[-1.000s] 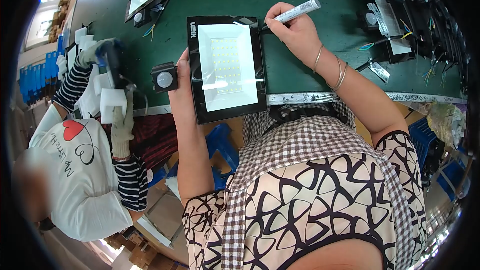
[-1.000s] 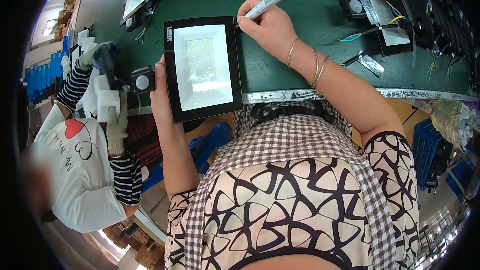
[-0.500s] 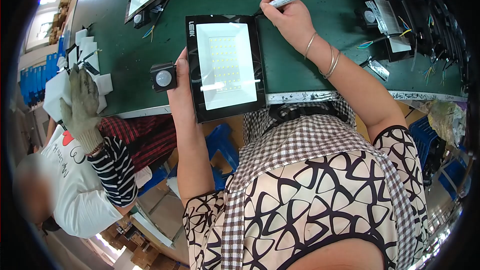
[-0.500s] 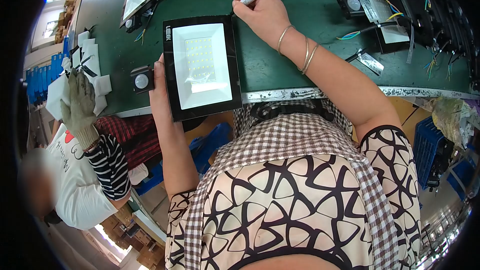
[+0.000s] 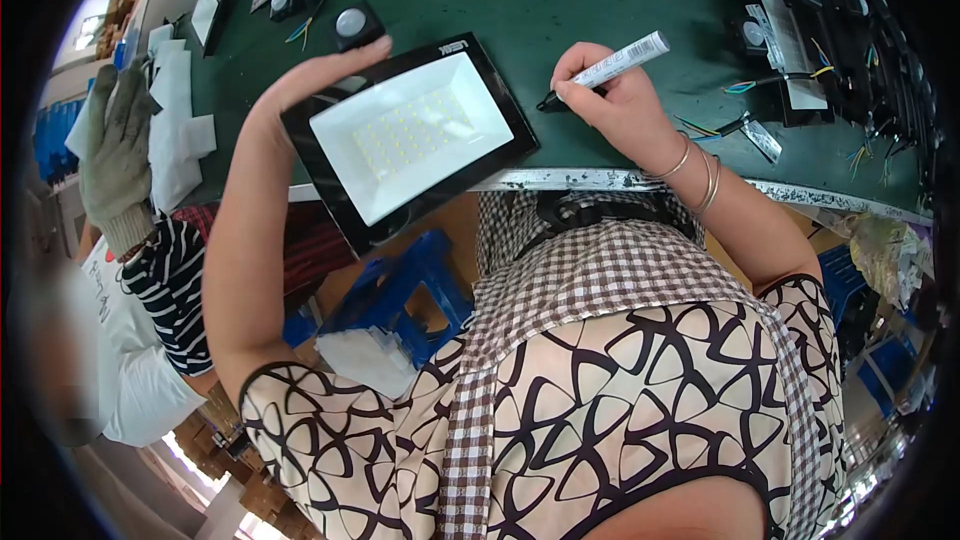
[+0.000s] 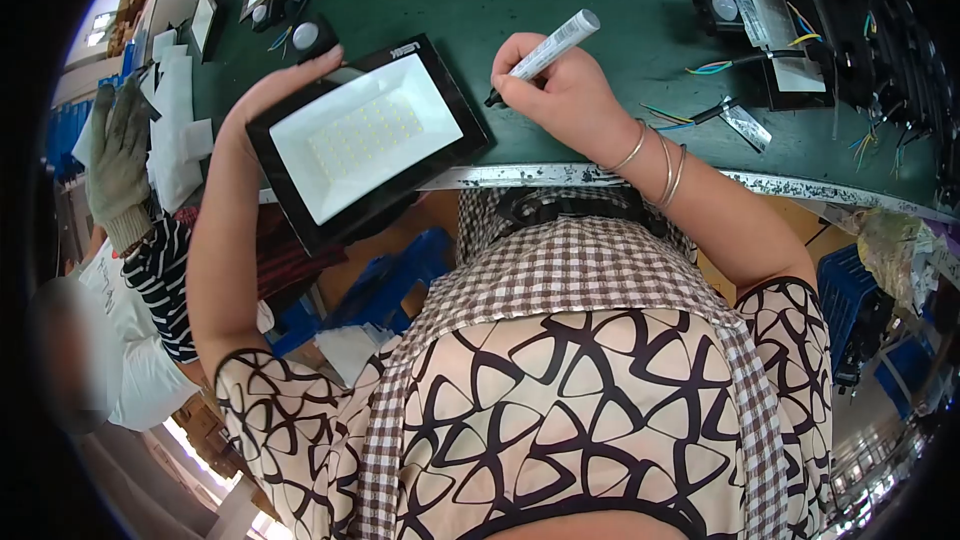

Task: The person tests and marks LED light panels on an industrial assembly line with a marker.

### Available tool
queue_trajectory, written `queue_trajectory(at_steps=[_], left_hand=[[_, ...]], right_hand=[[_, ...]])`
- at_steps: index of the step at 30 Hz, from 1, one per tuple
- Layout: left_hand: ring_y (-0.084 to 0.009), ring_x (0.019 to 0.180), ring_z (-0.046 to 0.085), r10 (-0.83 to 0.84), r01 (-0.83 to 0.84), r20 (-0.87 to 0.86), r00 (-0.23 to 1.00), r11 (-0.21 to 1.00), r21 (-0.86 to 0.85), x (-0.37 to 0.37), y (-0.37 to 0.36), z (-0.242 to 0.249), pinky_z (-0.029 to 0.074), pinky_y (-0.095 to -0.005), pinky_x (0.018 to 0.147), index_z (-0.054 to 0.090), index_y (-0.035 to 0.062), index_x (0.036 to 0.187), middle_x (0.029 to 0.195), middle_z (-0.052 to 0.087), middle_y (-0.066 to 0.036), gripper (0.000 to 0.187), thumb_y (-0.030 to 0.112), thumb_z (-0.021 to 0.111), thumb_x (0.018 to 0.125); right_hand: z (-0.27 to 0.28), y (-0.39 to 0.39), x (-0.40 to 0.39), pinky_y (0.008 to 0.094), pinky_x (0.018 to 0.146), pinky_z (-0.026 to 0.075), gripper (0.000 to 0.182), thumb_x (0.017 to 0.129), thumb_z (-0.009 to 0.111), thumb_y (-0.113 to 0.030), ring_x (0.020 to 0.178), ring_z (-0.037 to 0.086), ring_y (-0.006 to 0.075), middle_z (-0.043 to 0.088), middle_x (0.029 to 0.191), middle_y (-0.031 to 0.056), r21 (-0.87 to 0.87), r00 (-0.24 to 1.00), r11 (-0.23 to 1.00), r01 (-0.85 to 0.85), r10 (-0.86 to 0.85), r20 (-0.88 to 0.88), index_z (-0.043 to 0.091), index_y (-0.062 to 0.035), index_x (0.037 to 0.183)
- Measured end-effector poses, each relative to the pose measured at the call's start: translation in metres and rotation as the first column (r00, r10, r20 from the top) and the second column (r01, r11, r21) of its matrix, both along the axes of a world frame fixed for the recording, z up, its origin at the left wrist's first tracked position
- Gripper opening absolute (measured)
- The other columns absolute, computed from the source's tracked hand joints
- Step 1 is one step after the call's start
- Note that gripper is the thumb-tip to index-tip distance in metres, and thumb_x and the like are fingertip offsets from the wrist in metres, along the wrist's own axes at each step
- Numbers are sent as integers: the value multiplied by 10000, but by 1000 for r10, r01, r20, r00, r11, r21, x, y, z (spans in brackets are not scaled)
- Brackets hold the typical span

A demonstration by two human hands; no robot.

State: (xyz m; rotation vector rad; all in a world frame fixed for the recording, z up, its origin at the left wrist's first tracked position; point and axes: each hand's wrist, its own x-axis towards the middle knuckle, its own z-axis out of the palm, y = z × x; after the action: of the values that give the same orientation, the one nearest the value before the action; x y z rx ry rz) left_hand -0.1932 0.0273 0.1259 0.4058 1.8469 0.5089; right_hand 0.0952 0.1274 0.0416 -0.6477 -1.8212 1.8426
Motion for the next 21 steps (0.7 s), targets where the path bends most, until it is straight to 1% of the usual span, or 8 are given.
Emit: queue_trajectory(at_steps=[2,5,8,11,14,17,20,21], left_hand=[[-125,756,616,-1,0,106,994,1000,9,-7,8,-4,497,-259,689,670,73,978,886,660,-44,419,444,712,787],[-124,729,617,-20,20,49,999,1000,-14,-2,16,3,503,-262,671,676,65,936,856,662,-43,399,434,713,790],[-123,729,616,-19,20,34,999,999,-44,-11,16,-4,502,-261,677,679,59,930,854,664,-44,404,435,714,788],[-129,730,617,-25,26,24,999,999,-33,-5,14,2,502,-260,681,681,58,932,859,665,-54,416,442,723,777],[-130,735,616,-34,34,-5,999,999,-24,2,15,7,501,-262,683,682,64,931,861,664,-56,419,449,726,772],[-113,755,604,-53,52,15,998,999,14,0,14,5,493,-252,701,679,71,944,888,659,-40,416,453,715,783],[-127,747,632,-113,113,-9,994,988,106,-5,13,-3,510,-268,703,681,52,974,885,669,-59,518,508,732,733],[-127,739,631,-130,133,-33,991,986,102,-6,13,-3,511,-268,697,684,54,961,875,668,-58,513,510,733,732]], right_hand=[[-2,-4,-2,192,516,331,50,819,589,-90,602,422,21,488,672,-62,17,999,999,-30,30,-10,571,-50,795],[0,-6,3,200,599,334,32,825,579,-61,675,410,37,483,745,-45,-36,995,995,-93,94,28,556,-52,804],[5,-10,8,247,658,367,39,806,590,-77,725,441,85,502,754,-23,60,983,986,-153,146,110,557,-56,800],[1,-17,4,218,501,333,92,785,609,-114,554,425,52,477,598,-26,240,996,967,-90,84,32,569,-41,746],[1,-19,3,227,492,333,96,778,610,-118,537,433,68,480,577,-12,257,996,963,-87,82,31,571,-42,734],[-2,-20,3,230,485,330,95,779,609,-125,523,432,71,484,576,-13,358,997,930,-81,79,20,575,-47,736],[-3,-19,1,231,479,325,88,778,606,-129,520,426,64,481,572,-19,393,994,913,-111,96,58,576,-54,742],[-3,-20,0,232,478,325,87,781,605,-130,520,424,62,479,573,-21,365,994,925,-104,86,64,576,-55,747]])
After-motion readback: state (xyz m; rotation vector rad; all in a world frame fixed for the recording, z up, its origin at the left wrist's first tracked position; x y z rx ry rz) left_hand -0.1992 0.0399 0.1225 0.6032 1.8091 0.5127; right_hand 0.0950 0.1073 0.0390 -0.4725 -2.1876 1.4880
